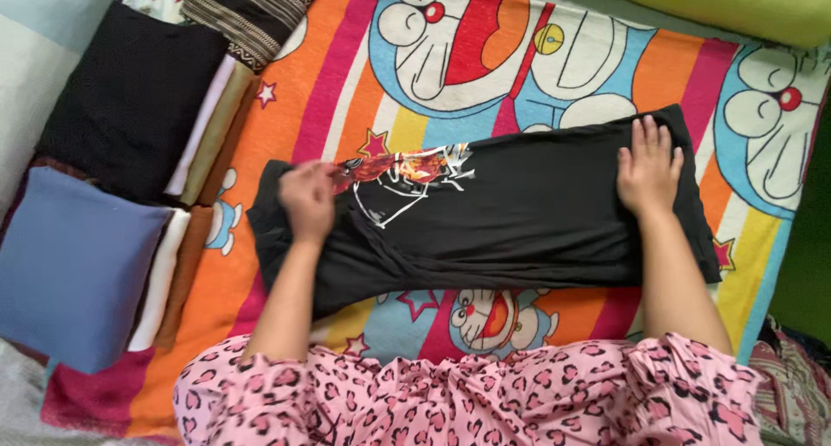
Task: The person folds two black garments on a bed with a colorful Doraemon-patterned sheet. They first fold a plain black top, then a black t-shirt with a graphic print, smoothing and aligning each piece before stacking them with other folded items.
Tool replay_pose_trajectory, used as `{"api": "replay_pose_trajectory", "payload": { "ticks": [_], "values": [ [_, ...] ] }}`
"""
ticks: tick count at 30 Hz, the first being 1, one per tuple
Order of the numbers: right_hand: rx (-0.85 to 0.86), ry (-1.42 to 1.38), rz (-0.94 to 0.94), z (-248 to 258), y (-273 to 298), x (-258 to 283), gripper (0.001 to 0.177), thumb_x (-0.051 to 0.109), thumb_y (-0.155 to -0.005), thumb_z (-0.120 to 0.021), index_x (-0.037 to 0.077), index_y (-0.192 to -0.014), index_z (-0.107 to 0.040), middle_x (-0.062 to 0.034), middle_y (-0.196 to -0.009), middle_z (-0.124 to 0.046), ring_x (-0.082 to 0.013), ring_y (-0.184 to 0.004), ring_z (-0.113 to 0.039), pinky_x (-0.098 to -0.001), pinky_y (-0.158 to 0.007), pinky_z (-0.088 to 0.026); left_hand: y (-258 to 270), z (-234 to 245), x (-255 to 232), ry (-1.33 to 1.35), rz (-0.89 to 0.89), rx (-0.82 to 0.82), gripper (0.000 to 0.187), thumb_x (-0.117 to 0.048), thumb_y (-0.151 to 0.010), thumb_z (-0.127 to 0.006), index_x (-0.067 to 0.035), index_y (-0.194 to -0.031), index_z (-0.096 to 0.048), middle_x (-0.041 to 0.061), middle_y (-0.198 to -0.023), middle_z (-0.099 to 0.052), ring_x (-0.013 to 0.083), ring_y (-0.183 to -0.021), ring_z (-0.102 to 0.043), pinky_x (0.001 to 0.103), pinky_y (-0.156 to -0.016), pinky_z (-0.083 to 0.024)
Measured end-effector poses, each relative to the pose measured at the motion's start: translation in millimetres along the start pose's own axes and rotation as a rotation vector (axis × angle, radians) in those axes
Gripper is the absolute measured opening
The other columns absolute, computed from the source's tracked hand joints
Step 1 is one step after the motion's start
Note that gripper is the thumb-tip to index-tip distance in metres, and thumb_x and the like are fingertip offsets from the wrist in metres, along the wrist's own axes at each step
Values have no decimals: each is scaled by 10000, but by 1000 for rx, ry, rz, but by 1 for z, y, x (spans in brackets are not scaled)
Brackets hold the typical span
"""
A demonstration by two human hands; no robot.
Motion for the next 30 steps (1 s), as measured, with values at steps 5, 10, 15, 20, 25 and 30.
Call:
{"api": "replay_pose_trajectory", "payload": {
  "ticks": [5,10,15,20,25,30],
  "values": [
    [-314,-151,-109,-42,-21,-68,483,189,-1166,-522,8,-1602,-416,-228,-1625,-460,-411,-1504,-396,-557,-1229,-255,-36,23,37,-472,21,-205,296,-288,-962,-697,-112,-1192,-761,101,-1267,-676,364,-1192,-567,587,-938,-397],
    [-363,-136,-126,-60,-36,-104,308,219,-1039,-708,26,-1255,-601,-165,-1249,-608,-377,-1215,-528,-538,-1096,-369,-50,29,67,-111,202,180,322,-395,-1001,-681,-84,-990,-762,134,-1026,-723,316,-978,-677,428,-859,-522],
    [-406,-154,-221,-69,-31,-106,204,144,-974,-762,54,-1098,-627,-140,-1200,-628,-394,-1182,-516,-527,-999,-384,-39,35,83,-182,598,-60,417,-451,-1038,-658,-55,-924,-715,166,-914,-722,337,-881,-683,469,-770,-497],
    [-356,-97,-217,-35,-50,-81,270,168,-996,-827,54,-1109,-610,-171,-1166,-607,-428,-1117,-507,-541,-943,-389,-57,41,37,-496,370,-134,404,-452,-1034,-665,-60,-941,-696,174,-1008,-689,399,-999,-611,540,-802,-451],
    [-528,-202,-127,47,-59,48,219,133,-900,-699,60,-1089,-615,-166,-1195,-591,-406,-1203,-520,-534,-1052,-400,-47,23,-91,-469,-78,-260,187,-247,-960,-628,-74,-987,-694,175,-1127,-638,383,-1074,-570,514,-895,-434],
    [-101,-485,328,55,32,224,389,214,-913,-642,11,-1242,-598,-198,-1375,-551,-409,-1362,-485,-552,-1152,-390,22,-78,-223,-273,-238,110,567,-381,-956,-626,-9,-1383,-604,234,-1558,-460,417,-1430,-403,611,-1179,-299]
  ]
}}
Point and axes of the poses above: each hand's wrist, its own y-axis away from the middle knuckle, its own z-axis out of the back of the hand, x = y × z, the point moved 3 cm from there along -y, towards the middle knuckle
